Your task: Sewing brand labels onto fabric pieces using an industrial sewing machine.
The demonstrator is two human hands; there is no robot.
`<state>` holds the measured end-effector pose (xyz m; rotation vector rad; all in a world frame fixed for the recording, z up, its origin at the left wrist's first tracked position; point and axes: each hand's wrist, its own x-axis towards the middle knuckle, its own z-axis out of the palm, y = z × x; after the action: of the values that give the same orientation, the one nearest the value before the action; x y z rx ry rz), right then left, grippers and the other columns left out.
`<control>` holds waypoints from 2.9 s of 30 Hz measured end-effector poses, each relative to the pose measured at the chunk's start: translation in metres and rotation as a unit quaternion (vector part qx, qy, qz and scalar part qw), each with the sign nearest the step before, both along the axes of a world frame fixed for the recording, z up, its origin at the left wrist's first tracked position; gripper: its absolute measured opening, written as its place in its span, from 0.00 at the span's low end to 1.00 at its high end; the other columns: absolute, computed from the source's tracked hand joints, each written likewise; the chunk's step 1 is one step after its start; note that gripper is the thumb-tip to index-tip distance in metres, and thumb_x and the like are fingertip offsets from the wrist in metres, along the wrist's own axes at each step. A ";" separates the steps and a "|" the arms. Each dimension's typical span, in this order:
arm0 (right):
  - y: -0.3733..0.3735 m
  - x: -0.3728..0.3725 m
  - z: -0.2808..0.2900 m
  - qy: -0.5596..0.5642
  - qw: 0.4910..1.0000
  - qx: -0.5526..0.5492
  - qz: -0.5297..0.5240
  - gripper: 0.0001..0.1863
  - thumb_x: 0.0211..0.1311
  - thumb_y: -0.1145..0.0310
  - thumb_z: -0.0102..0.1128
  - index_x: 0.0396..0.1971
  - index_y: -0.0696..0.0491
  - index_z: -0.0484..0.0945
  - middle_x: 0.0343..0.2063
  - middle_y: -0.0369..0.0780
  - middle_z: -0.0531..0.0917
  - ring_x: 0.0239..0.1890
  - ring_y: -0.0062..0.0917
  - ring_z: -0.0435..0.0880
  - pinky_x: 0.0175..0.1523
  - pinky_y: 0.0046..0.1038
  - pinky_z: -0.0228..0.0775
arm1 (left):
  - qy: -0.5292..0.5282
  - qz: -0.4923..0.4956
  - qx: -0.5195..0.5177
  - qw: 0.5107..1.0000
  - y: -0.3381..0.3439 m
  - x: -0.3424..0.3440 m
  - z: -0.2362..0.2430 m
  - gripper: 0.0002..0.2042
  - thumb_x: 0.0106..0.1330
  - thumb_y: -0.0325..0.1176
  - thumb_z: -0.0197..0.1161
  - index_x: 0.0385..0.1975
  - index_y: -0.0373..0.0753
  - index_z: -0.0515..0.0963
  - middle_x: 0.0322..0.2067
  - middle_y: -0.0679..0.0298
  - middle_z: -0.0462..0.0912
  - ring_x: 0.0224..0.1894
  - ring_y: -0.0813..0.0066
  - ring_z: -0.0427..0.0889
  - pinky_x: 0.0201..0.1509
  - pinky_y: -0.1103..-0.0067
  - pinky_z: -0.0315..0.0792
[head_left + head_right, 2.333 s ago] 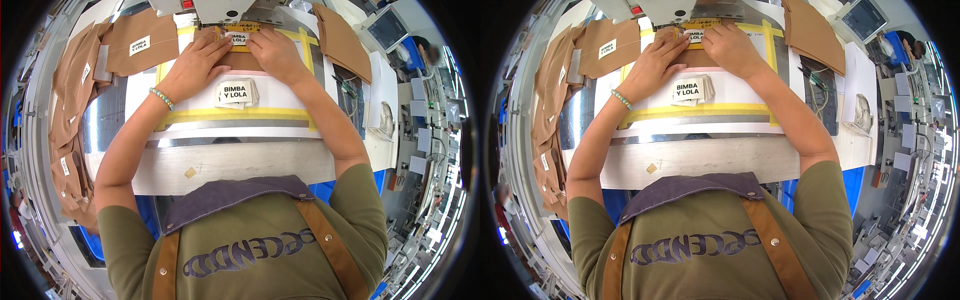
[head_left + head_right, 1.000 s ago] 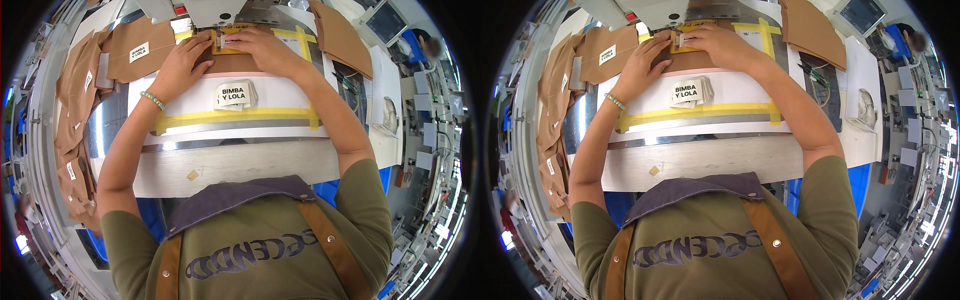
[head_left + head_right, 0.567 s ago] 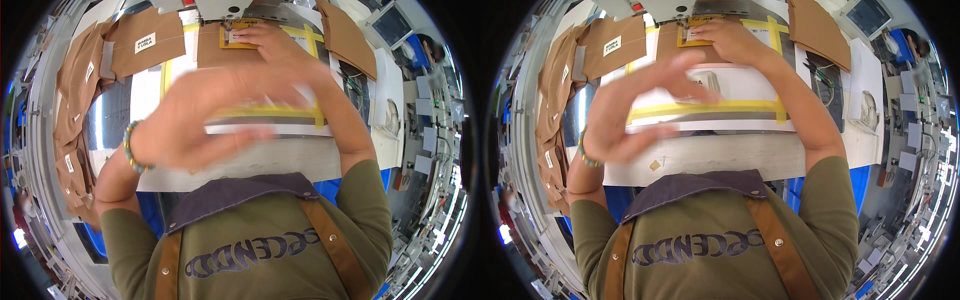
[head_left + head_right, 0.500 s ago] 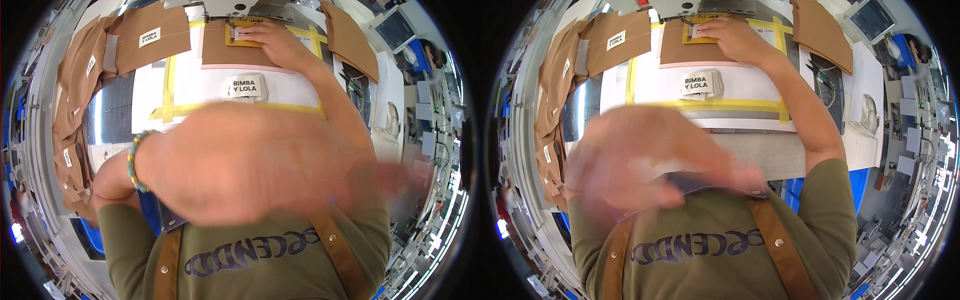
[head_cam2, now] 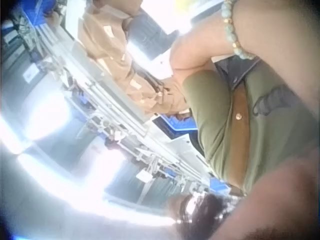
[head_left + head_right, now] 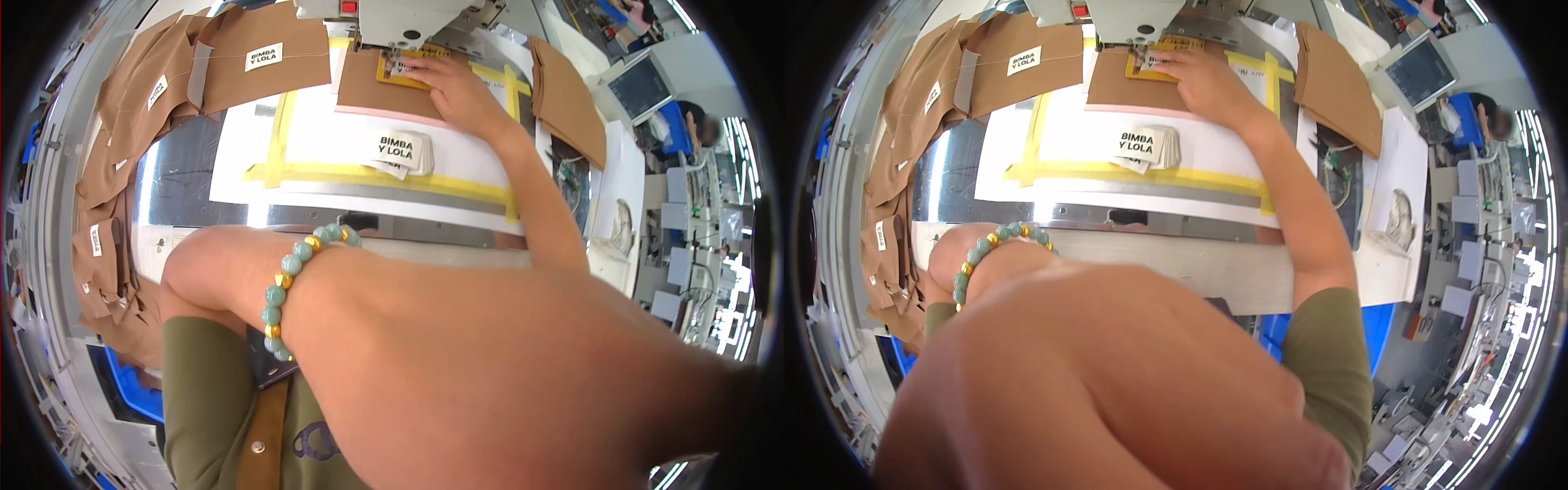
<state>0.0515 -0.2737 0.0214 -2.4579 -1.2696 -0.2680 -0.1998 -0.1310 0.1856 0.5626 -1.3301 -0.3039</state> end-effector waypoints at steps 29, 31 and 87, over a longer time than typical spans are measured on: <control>-0.084 -0.002 0.005 -0.032 0.954 0.229 -0.193 0.13 0.75 0.73 0.58 0.52 0.52 0.90 0.57 0.38 0.89 0.63 0.37 0.84 0.69 0.38 0.76 | -0.268 0.594 0.507 0.564 0.178 0.173 -0.141 0.21 0.74 0.30 0.68 0.66 0.39 0.80 0.68 0.56 0.80 0.75 0.48 0.71 0.76 0.59 0.71; -0.086 -0.001 0.005 -0.030 0.959 0.221 -0.176 0.13 0.76 0.73 0.58 0.51 0.52 0.90 0.58 0.39 0.89 0.62 0.38 0.84 0.68 0.38 0.76 | -0.285 0.593 0.502 0.562 0.175 0.182 -0.146 0.21 0.75 0.32 0.67 0.67 0.39 0.80 0.70 0.56 0.79 0.77 0.47 0.68 0.78 0.58 0.69; -0.043 -0.025 -0.002 0.028 0.995 0.080 -0.051 0.19 0.73 0.70 0.64 0.61 0.52 0.86 0.66 0.39 0.83 0.71 0.39 0.76 0.77 0.40 0.67 | -0.195 0.626 0.472 0.589 0.196 0.226 -0.171 0.34 0.69 0.41 0.75 0.73 0.35 0.73 0.71 0.51 0.75 0.74 0.47 0.71 0.78 0.61 0.67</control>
<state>0.0261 -0.3169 0.0192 -2.3790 -1.0595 -0.3108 0.0257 0.0652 0.0142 2.4282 -0.7379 0.3888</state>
